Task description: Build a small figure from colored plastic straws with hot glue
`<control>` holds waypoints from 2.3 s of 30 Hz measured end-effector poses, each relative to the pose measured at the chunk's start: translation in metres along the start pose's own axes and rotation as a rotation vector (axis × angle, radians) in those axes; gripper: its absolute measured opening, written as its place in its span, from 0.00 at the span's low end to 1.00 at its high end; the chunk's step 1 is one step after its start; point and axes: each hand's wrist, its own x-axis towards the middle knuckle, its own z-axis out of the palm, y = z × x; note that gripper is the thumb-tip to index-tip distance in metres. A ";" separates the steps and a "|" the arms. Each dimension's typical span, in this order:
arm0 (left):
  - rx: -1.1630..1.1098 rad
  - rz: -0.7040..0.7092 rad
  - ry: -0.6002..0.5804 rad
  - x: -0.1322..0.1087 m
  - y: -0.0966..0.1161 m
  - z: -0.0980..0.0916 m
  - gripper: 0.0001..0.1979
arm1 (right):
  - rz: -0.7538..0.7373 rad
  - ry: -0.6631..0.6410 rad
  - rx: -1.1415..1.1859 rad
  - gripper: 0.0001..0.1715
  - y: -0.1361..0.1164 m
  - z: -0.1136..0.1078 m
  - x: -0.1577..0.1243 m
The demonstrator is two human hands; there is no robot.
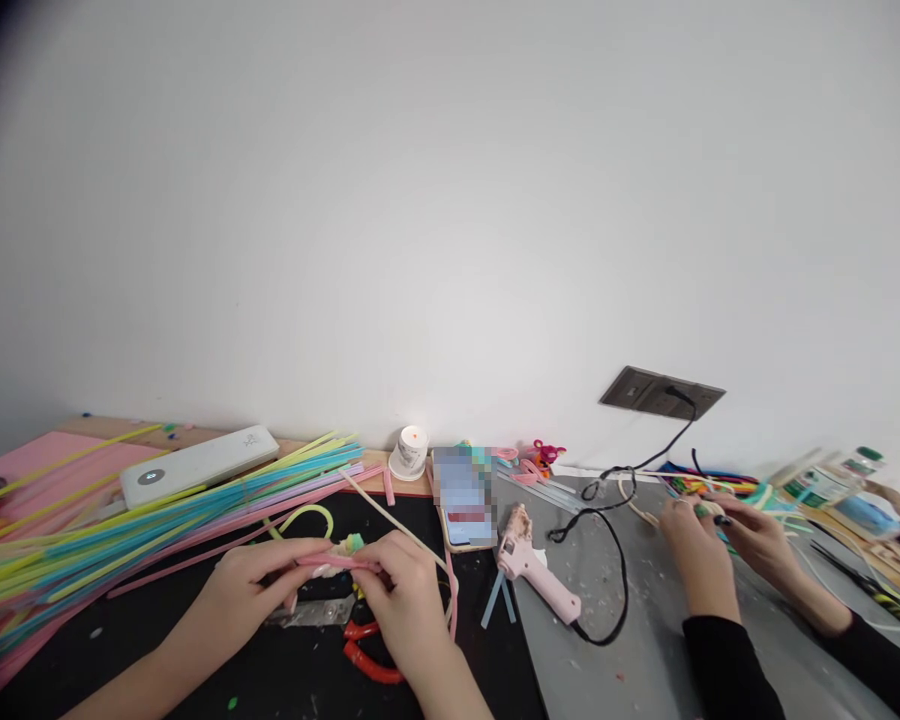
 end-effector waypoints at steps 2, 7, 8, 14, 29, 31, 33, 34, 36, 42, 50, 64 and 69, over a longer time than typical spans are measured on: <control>0.004 0.036 0.008 -0.001 -0.003 0.001 0.12 | 0.005 0.000 0.023 0.07 0.001 0.001 -0.001; 0.012 0.100 0.035 -0.002 -0.008 0.002 0.11 | 0.020 -0.025 0.042 0.07 0.001 0.000 -0.002; 0.021 0.113 0.037 -0.002 -0.009 0.002 0.11 | 0.014 -0.028 0.047 0.07 0.001 0.000 -0.002; 0.063 0.166 0.014 0.000 -0.012 0.003 0.10 | -0.044 -0.022 0.052 0.06 0.002 0.000 -0.003; 0.078 0.409 0.158 0.003 -0.021 0.001 0.07 | -0.196 0.114 -0.003 0.12 0.027 0.022 -0.011; 0.087 0.420 0.159 0.003 -0.019 0.001 0.06 | -0.179 0.122 -0.002 0.12 0.029 0.024 -0.012; 0.101 0.418 0.166 0.003 -0.018 0.001 0.06 | -0.160 0.120 -0.008 0.12 0.030 0.026 -0.013; 0.102 0.409 0.166 0.002 -0.019 0.002 0.06 | -0.152 0.119 -0.013 0.12 0.030 0.025 -0.013; 0.096 0.366 0.165 0.001 -0.020 0.004 0.06 | -0.136 0.092 -0.027 0.12 0.027 0.023 -0.013; 0.069 0.144 0.066 0.001 -0.017 0.008 0.09 | -0.072 -0.028 -0.010 0.08 0.011 0.006 -0.008; 0.117 0.124 0.020 0.000 -0.010 0.004 0.09 | -0.065 -0.031 0.009 0.07 0.007 0.005 -0.007; 0.108 0.167 0.042 0.000 -0.003 -0.003 0.11 | 0.082 -0.014 -0.040 0.05 -0.001 0.003 -0.002; 0.113 0.144 0.017 0.000 -0.002 -0.004 0.12 | 0.062 0.001 -0.021 0.07 -0.001 0.003 -0.003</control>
